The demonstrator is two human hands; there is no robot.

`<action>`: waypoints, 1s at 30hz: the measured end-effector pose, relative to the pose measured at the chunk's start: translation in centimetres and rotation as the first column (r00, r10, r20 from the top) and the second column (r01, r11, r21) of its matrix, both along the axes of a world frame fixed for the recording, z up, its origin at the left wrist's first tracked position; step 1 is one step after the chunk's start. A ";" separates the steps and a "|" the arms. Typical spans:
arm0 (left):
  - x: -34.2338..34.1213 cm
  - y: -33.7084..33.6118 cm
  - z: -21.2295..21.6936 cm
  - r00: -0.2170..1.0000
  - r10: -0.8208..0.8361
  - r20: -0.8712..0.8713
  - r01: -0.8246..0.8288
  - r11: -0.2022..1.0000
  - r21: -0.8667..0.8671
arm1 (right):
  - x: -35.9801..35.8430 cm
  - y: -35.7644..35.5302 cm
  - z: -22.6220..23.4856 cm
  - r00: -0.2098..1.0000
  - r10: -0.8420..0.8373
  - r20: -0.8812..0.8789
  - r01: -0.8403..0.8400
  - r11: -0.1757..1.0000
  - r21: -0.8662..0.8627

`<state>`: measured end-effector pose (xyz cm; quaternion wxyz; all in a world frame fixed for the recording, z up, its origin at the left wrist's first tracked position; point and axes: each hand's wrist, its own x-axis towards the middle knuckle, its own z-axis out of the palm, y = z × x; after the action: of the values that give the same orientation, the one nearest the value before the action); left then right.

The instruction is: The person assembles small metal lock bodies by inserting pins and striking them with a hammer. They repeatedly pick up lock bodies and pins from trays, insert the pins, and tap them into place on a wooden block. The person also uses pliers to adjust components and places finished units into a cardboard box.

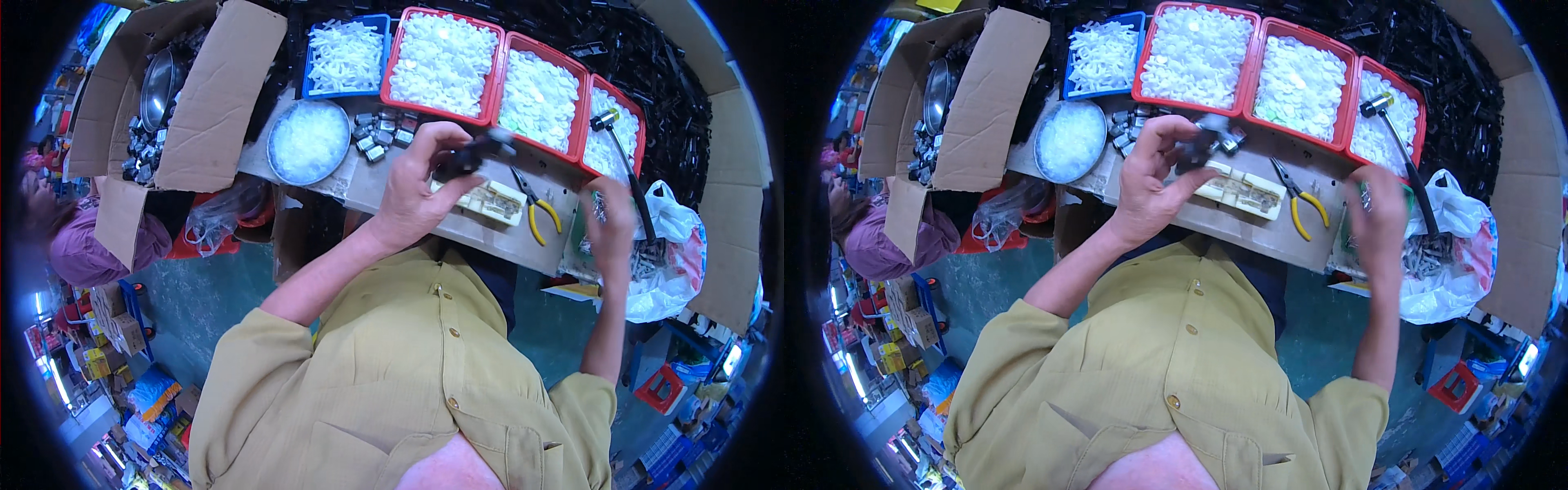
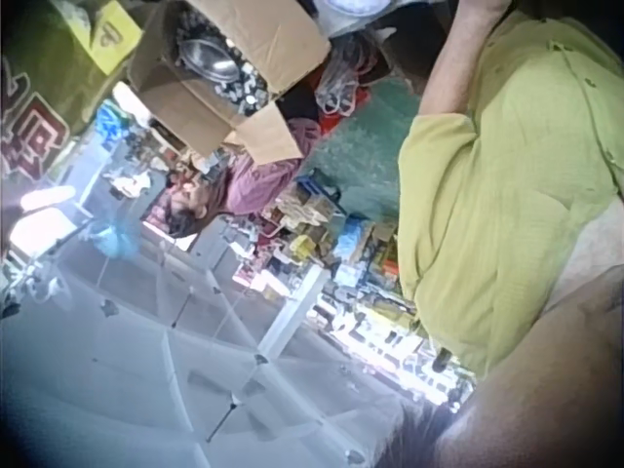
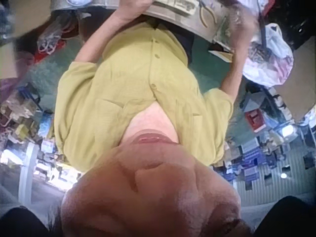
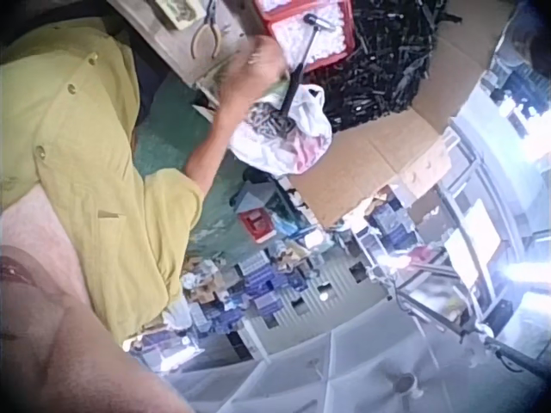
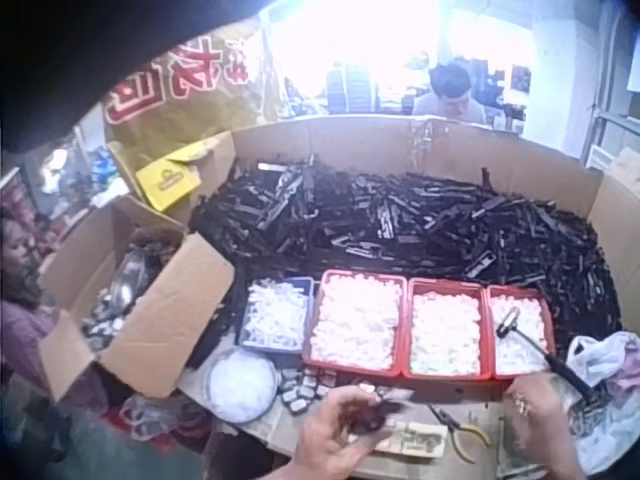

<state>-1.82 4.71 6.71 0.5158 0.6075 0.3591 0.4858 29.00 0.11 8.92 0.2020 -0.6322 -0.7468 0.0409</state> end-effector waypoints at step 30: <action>0.4 -0.8 -0.5 0.883 0.055 -0.467 0.099 0.949 0.299 | -9.2 -1.7 0.6 0.935 0.138 -0.326 -0.204 0.963 -0.178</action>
<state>-1.38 3.95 6.22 0.3155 0.7851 0.3842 0.3693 19.76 -1.60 9.56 0.2452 -0.5680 -0.7495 0.2357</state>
